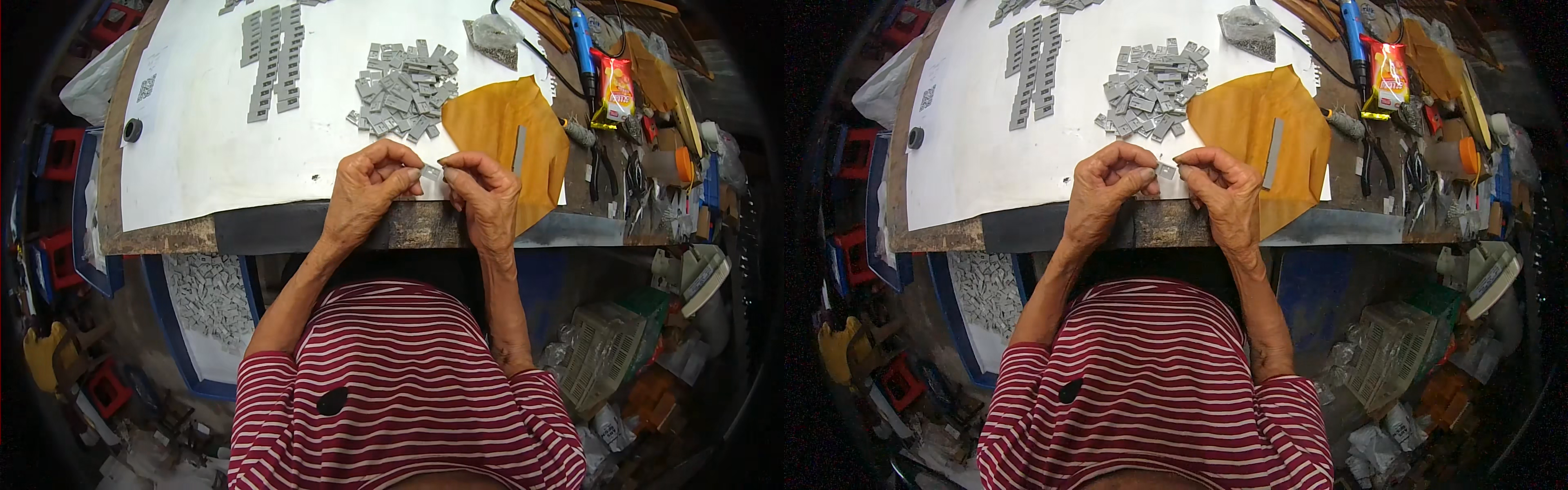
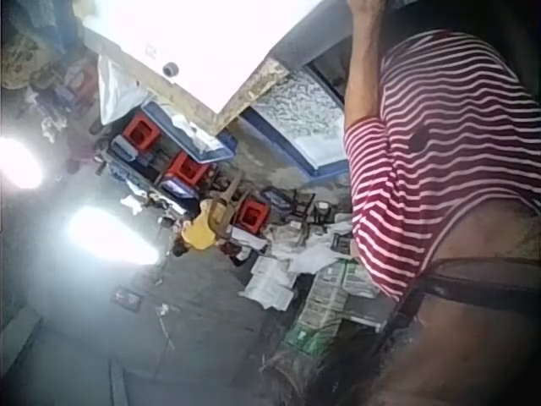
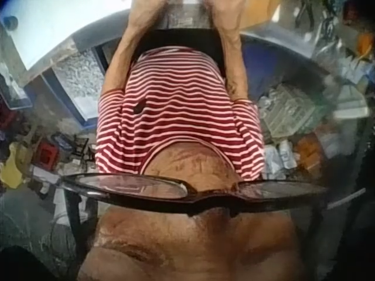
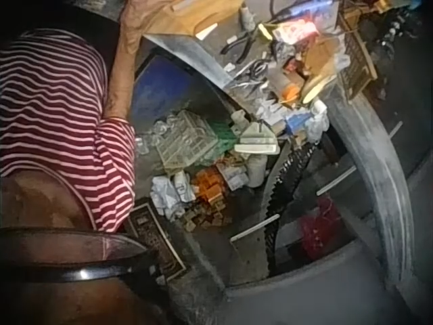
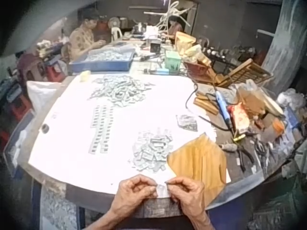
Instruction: Sorting and inspecting small grey rectangular components on a workbench.
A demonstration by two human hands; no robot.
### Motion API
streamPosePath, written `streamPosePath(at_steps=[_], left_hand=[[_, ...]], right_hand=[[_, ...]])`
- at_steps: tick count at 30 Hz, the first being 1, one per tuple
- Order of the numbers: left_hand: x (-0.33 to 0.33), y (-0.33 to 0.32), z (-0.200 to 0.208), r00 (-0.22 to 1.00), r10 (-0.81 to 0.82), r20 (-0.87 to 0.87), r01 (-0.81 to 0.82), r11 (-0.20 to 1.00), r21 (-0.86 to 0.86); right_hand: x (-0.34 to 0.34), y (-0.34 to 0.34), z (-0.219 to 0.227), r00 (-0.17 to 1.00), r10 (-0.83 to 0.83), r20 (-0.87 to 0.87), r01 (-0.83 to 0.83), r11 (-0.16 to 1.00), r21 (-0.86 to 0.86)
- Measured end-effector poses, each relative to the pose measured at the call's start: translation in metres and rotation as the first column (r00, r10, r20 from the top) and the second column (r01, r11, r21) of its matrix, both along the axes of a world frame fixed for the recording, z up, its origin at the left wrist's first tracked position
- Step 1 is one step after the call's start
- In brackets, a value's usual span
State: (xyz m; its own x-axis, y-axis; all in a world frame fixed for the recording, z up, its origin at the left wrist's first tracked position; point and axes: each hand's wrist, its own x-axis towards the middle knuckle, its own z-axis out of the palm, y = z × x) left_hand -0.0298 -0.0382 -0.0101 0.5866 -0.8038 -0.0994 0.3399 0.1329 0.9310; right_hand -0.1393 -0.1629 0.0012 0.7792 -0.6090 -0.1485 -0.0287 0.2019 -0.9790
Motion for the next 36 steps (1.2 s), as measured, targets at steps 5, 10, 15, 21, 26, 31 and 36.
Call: streamPosePath(at_steps=[5, 10, 15, 21, 26, 31, 36], left_hand=[[-0.0024, -0.0009, 0.0006, 0.999, 0.046, -0.010, -0.046, 0.999, 0.012], [-0.0051, -0.0019, 0.0034, 0.998, 0.054, 0.015, -0.055, 0.997, 0.062], [-0.0061, -0.0009, 0.0035, 0.998, 0.029, 0.048, -0.033, 0.996, 0.087], [-0.0067, 0.0013, 0.0047, 0.997, 0.017, 0.080, -0.025, 0.994, 0.106], [-0.0061, 0.0014, 0.0026, 0.997, 0.005, 0.071, -0.011, 0.996, 0.088], [-0.0039, 0.0020, 0.0024, 0.998, 0.009, 0.058, -0.014, 0.997, 0.078], [-0.0020, 0.0011, 0.0020, 1.000, 0.008, 0.022, -0.009, 0.997, 0.072]], right_hand=[[-0.0002, 0.0018, -0.0002, 0.999, 0.029, -0.036, -0.031, 0.998, -0.059], [0.0004, 0.0031, 0.0009, 0.999, 0.038, -0.037, -0.038, 0.999, -0.012], [-0.0011, 0.0002, 0.0004, 0.993, 0.084, -0.078, -0.088, 0.995, -0.047], [-0.0021, -0.0023, -0.0025, 0.986, 0.129, -0.102, -0.135, 0.990, -0.048], [-0.0018, -0.0030, -0.0019, 0.981, 0.149, -0.126, -0.157, 0.986, -0.051], [0.0007, -0.0020, -0.0008, 0.976, 0.180, -0.119, -0.186, 0.982, -0.037], [0.0036, 0.0013, 0.0001, 0.981, 0.152, -0.118, -0.155, 0.988, -0.022]])
